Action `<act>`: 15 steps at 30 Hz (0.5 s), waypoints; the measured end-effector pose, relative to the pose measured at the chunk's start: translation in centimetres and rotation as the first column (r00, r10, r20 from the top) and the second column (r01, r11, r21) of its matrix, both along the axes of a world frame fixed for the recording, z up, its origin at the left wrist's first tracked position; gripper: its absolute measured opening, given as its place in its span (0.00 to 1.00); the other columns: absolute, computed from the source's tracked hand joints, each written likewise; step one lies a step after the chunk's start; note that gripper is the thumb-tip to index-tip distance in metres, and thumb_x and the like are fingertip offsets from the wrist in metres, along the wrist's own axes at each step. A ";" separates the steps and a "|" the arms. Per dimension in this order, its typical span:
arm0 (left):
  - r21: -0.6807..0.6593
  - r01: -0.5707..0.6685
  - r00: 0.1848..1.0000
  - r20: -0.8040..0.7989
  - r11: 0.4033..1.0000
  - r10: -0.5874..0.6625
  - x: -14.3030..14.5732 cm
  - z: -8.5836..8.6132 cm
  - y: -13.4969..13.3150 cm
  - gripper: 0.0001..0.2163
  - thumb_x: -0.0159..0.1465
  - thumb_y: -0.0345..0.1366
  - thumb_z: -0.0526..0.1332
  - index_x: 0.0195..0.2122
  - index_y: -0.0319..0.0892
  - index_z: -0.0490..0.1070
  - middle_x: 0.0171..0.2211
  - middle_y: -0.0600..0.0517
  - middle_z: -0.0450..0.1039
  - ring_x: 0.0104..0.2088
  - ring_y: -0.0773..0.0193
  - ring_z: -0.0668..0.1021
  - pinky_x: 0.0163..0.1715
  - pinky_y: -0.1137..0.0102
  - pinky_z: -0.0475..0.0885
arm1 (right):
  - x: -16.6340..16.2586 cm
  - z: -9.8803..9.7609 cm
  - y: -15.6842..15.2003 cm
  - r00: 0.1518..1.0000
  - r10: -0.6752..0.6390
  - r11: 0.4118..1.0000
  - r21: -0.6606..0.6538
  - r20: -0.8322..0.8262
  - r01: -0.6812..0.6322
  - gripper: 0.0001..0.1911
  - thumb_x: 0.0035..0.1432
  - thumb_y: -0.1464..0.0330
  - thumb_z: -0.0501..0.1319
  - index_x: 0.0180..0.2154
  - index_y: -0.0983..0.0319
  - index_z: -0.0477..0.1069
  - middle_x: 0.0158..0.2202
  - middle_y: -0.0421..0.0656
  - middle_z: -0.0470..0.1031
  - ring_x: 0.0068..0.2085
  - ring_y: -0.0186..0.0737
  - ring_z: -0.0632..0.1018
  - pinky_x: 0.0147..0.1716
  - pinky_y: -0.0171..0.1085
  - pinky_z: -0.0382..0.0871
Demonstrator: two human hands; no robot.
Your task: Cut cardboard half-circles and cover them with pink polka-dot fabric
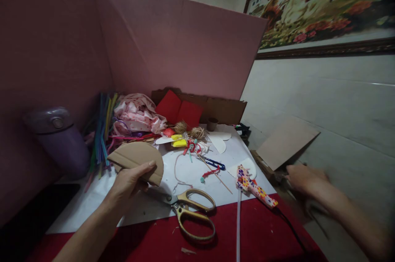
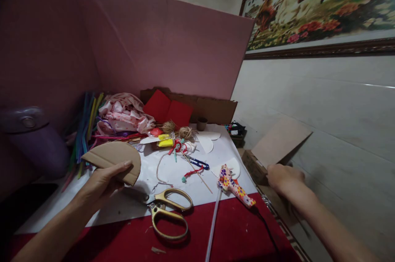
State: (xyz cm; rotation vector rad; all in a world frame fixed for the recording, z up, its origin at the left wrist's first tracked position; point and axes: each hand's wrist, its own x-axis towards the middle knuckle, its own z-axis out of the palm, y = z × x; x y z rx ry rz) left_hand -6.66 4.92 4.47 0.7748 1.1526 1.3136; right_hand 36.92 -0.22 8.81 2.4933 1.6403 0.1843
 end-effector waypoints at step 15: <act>0.099 -0.079 0.994 0.082 0.992 0.071 -0.7 0.8 -0.3 0.12 0.43 0.31 0.72 0.29 0.38 0.75 0.22 0.56 0.75 0.18 0.70 0.73 0.09 0.78 0.63 | -19.4 -4.6 -2.9 0.444 0.813 0.519 0.123 -0.377 -0.846 0.18 0.51 0.75 0.55 0.46 0.64 0.64 0.42 0.50 0.72 0.40 0.46 0.72 0.39 0.41 0.67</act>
